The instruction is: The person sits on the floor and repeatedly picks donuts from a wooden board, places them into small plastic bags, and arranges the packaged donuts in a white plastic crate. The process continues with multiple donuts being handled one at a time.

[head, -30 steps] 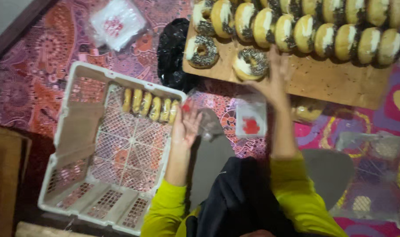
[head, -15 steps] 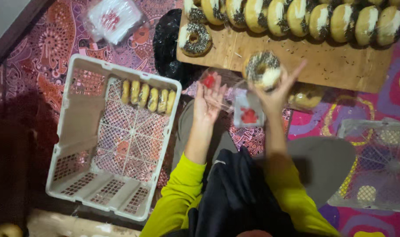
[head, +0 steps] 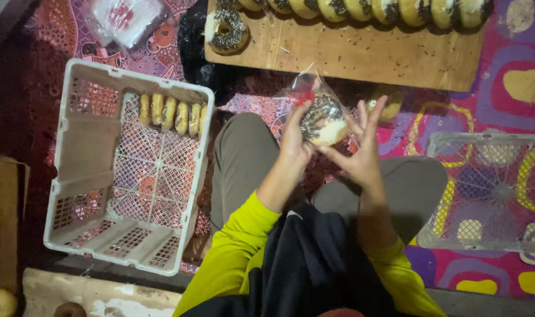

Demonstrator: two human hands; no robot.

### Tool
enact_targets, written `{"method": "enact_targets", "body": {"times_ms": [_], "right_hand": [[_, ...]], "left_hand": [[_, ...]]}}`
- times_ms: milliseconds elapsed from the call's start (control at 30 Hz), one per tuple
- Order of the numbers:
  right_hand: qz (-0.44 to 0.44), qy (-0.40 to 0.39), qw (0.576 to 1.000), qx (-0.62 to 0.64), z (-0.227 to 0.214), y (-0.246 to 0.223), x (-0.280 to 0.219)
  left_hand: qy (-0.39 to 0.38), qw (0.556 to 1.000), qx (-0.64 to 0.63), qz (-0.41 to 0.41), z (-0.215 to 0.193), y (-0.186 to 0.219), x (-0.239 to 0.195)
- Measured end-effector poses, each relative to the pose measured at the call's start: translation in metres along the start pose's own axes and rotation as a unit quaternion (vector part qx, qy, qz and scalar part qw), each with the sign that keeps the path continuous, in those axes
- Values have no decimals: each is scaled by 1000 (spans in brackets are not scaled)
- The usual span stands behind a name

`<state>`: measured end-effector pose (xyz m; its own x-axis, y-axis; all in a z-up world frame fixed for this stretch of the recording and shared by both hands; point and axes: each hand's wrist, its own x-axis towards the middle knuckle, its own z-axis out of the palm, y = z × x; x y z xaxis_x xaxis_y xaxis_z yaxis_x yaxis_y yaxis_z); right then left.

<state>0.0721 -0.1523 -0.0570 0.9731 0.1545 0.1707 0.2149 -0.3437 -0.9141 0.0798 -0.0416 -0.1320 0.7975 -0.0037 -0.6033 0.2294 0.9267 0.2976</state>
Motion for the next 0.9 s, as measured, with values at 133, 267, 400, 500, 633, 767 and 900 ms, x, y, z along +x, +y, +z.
{"method": "enact_targets", "body": {"times_ms": [133,267,400,500,633,767,900], "right_hand": [[-12,15,995,-95,-15,-4,-14],[-53,79,972,-214,-38,3,-19],[-83,-17,956,-280,-59,11,-14],[80,-97,946,-299,-66,3,-1],[-167,-5,947,-273,-77,-22,-10],[-296,-217,838,-404,-102,-45,-15],[-208,-290,793,-494,-132,-42,4]], "left_hand": [[-32,993,-96,-53,-3,-26,0],[-64,993,-23,-95,-14,-15,2],[-160,937,307,55,-32,-1,-20],[-166,896,394,121,-24,5,-34],[-192,924,308,120,-5,1,-57],[-261,727,619,141,10,14,-95],[-278,608,740,73,23,46,-127]]}}
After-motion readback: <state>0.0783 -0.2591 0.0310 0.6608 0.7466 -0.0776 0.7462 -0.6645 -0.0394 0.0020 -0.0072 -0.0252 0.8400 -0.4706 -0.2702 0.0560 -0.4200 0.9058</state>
